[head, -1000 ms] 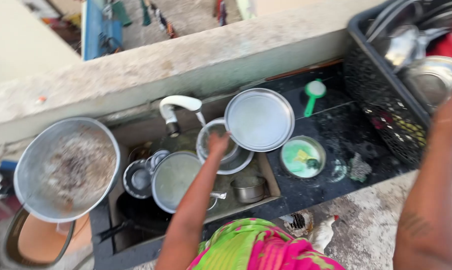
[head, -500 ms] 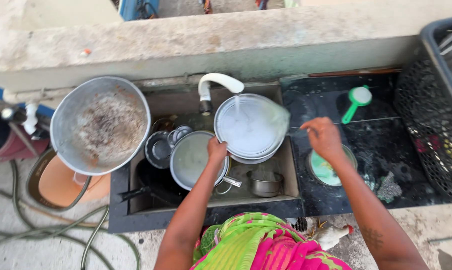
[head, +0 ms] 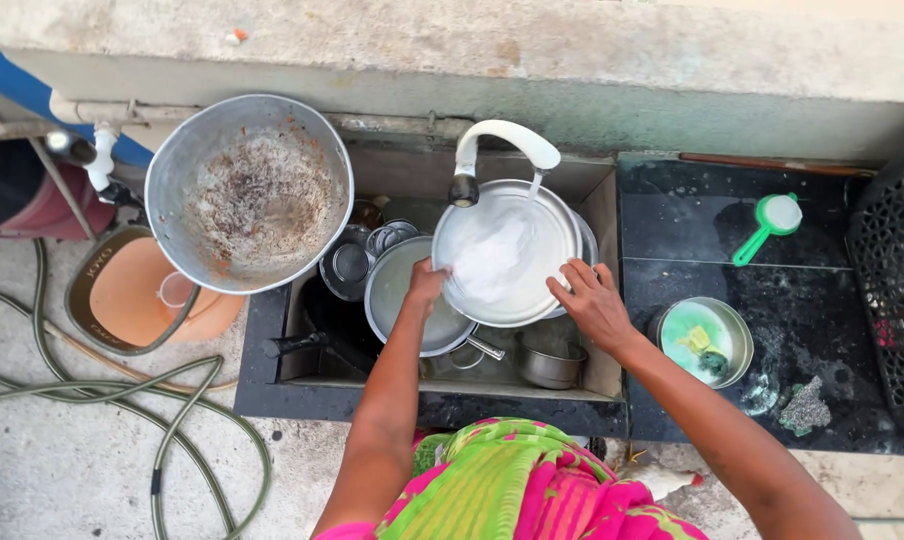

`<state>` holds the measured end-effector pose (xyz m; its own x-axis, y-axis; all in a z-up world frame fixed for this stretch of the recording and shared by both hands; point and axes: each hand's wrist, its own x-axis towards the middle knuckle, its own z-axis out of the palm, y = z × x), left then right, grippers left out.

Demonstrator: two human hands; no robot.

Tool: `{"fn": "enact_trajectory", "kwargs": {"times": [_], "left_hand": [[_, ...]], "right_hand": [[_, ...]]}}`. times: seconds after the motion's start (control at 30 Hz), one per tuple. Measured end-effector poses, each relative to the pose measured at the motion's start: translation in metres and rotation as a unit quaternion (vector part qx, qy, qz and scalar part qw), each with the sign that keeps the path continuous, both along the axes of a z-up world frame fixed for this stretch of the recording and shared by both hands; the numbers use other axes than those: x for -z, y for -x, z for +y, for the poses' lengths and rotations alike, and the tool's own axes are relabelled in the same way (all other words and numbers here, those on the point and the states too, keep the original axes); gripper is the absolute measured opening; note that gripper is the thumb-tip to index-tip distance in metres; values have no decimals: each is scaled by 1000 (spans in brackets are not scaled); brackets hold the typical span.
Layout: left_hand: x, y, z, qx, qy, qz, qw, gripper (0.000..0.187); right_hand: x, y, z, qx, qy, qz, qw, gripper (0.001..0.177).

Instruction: Washing various metal pots, plates, and utensils in an outdoor sink.

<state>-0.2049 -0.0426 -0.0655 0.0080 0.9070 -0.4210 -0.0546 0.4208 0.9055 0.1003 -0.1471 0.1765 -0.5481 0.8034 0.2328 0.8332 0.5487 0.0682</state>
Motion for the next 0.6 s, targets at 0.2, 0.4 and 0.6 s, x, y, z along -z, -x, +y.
{"fn": "enact_trajectory", "kwargs": {"times": [0.2, 0.4, 0.6], "left_hand": [[-19, -17, 22, 99, 125, -119, 980, 38], [-89, -40, 37, 176, 164, -308, 921, 66], [-99, -37, 22, 160, 75, -212, 961, 31]], "right_hand": [[-62, 11, -6, -32, -4, 97, 995, 20], [-82, -23, 25, 162, 83, 310, 933, 17], [9, -75, 72, 306, 263, 602, 689, 27]]}}
